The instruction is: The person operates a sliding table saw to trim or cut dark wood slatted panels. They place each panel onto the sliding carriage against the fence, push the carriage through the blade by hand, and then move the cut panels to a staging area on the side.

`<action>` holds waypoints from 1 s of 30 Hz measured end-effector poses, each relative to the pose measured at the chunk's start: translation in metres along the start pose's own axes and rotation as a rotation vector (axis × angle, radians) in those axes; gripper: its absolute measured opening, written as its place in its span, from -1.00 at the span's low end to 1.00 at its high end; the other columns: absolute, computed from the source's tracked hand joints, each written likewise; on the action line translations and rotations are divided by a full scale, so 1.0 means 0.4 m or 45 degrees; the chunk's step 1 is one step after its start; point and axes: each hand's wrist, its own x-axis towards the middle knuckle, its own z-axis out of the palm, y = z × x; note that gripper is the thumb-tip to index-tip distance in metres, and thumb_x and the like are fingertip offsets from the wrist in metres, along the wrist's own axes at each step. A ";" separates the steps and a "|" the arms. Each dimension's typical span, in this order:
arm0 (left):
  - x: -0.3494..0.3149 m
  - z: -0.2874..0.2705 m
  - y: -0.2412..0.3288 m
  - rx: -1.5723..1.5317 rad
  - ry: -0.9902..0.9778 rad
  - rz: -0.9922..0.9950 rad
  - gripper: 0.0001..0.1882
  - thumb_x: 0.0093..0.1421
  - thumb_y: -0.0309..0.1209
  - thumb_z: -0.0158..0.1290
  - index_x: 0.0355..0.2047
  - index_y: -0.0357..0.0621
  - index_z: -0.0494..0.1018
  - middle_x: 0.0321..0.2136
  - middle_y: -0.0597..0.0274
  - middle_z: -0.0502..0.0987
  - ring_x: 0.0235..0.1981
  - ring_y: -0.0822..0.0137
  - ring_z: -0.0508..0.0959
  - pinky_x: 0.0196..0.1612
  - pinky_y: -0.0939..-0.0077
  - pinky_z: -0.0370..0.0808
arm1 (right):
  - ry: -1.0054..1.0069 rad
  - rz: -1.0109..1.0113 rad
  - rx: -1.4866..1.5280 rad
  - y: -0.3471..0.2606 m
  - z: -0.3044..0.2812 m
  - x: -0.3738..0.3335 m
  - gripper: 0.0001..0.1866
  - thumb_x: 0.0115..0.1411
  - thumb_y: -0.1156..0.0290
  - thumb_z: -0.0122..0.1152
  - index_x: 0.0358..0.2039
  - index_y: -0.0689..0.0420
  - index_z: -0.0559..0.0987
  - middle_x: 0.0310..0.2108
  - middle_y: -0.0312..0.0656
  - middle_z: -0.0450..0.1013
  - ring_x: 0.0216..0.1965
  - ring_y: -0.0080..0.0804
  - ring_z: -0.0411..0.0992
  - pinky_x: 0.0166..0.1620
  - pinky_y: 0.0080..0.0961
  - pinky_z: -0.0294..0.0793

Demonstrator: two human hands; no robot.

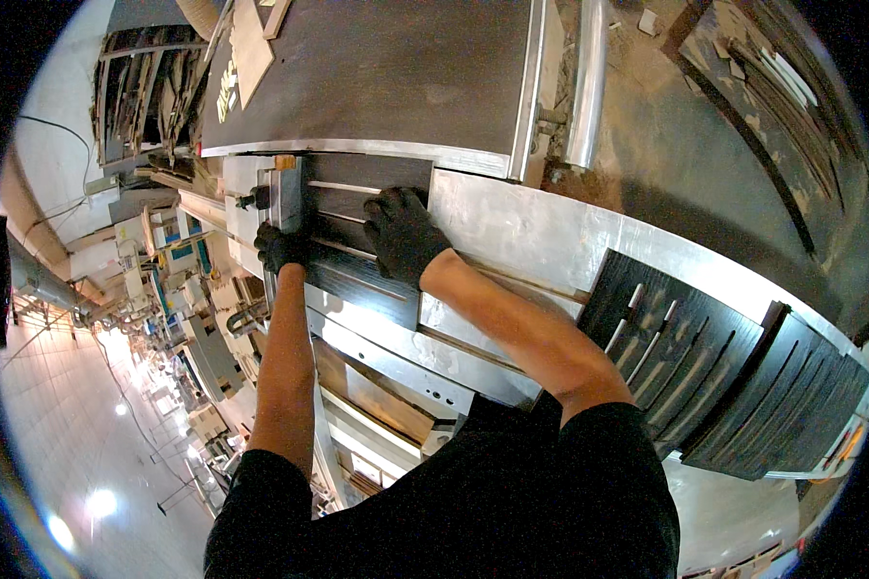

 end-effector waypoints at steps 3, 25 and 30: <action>0.006 0.005 -0.013 -0.043 -0.012 0.027 0.02 -0.28 0.33 0.30 0.06 0.02 0.18 0.02 -0.05 0.23 0.07 -0.21 0.27 0.08 -0.15 0.24 | -0.073 0.020 -0.043 -0.008 -0.001 0.000 -0.45 0.00 0.07 0.27 -0.04 0.13 0.57 0.14 -0.05 0.31 0.21 0.00 0.16 0.29 0.00 0.07; 0.014 0.011 -0.027 0.046 0.047 -0.013 0.09 -0.34 0.42 0.25 0.08 0.00 0.21 0.04 -0.05 0.28 0.07 -0.18 0.35 0.06 -0.11 0.34 | -0.025 0.029 0.036 -0.013 0.011 0.000 -0.43 -0.05 0.10 0.32 -0.05 0.16 0.56 0.17 -0.01 0.29 0.24 0.03 0.14 0.31 0.04 0.05; 0.002 -0.029 0.008 -0.051 -0.122 -0.069 0.23 -0.37 0.42 0.28 0.17 -0.10 0.13 0.11 -0.15 0.19 0.16 -0.23 0.22 0.19 -0.10 0.19 | -0.034 0.031 0.040 -0.006 0.010 0.000 -0.43 -0.04 0.09 0.31 -0.05 0.16 0.57 0.17 0.00 0.29 0.24 0.04 0.13 0.31 0.05 0.04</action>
